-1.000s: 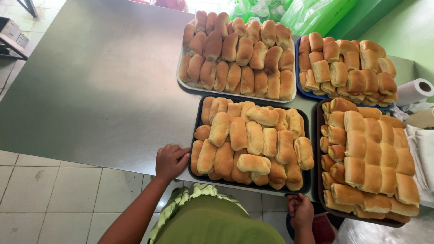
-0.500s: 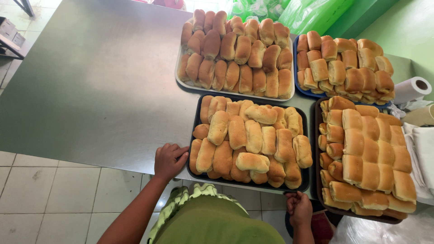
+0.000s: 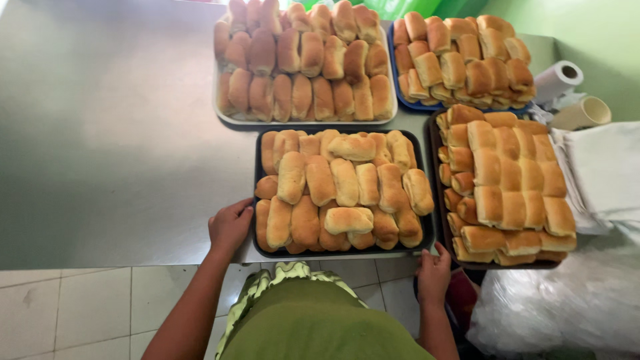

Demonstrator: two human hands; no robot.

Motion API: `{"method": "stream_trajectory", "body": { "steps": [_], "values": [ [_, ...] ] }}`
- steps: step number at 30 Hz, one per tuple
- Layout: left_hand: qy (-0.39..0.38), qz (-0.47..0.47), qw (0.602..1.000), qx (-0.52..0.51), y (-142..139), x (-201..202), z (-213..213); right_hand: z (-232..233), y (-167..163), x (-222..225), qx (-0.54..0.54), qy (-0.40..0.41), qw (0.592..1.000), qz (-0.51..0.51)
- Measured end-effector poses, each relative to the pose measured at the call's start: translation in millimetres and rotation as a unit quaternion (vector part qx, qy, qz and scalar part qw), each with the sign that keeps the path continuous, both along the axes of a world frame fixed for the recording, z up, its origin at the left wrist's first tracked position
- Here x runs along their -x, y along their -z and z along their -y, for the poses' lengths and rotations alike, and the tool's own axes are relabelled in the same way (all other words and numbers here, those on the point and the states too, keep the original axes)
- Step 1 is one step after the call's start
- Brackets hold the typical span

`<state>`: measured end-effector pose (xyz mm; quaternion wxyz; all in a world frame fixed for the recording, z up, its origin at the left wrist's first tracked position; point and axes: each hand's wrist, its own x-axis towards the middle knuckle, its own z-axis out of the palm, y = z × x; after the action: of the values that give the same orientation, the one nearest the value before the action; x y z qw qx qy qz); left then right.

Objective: The person lifts and repositions trays of baked bread rolls on a stainless steel worktable, aligning the trays and adjusting individual rolls by hand. They stack one tray of rolls on top of another and continue arranging the trays across the table.

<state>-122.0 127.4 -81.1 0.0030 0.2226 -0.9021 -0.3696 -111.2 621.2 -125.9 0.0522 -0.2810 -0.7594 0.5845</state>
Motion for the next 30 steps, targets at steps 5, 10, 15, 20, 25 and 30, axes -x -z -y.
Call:
{"method": "stream_trajectory", "body": {
  "steps": [5,10,15,20,25,30],
  "values": [
    [-0.051,0.037,0.993,-0.101,0.1,16.0,-0.2,15.4,-11.7,1.8,0.064,0.002,0.998,-0.029],
    [-0.073,0.049,0.979,-0.185,5.0,18.5,2.2,21.7,-15.6,6.3,0.122,0.046,0.991,-0.010],
    [-0.080,0.003,0.933,-0.350,21.0,20.2,10.3,24.7,-20.8,7.3,0.163,0.040,0.985,-0.028],
    [-0.099,-0.005,0.893,-0.439,29.3,22.4,13.8,23.7,-25.0,6.6,0.202,0.032,0.977,-0.063],
    [-0.086,-0.036,0.893,-0.440,34.3,20.7,14.4,10.4,-24.1,8.7,0.254,0.018,0.965,-0.063],
    [-0.116,-0.035,0.904,-0.411,33.7,18.1,15.3,-1.6,-9.7,5.1,0.294,-0.005,0.953,-0.072]
  ]
}}
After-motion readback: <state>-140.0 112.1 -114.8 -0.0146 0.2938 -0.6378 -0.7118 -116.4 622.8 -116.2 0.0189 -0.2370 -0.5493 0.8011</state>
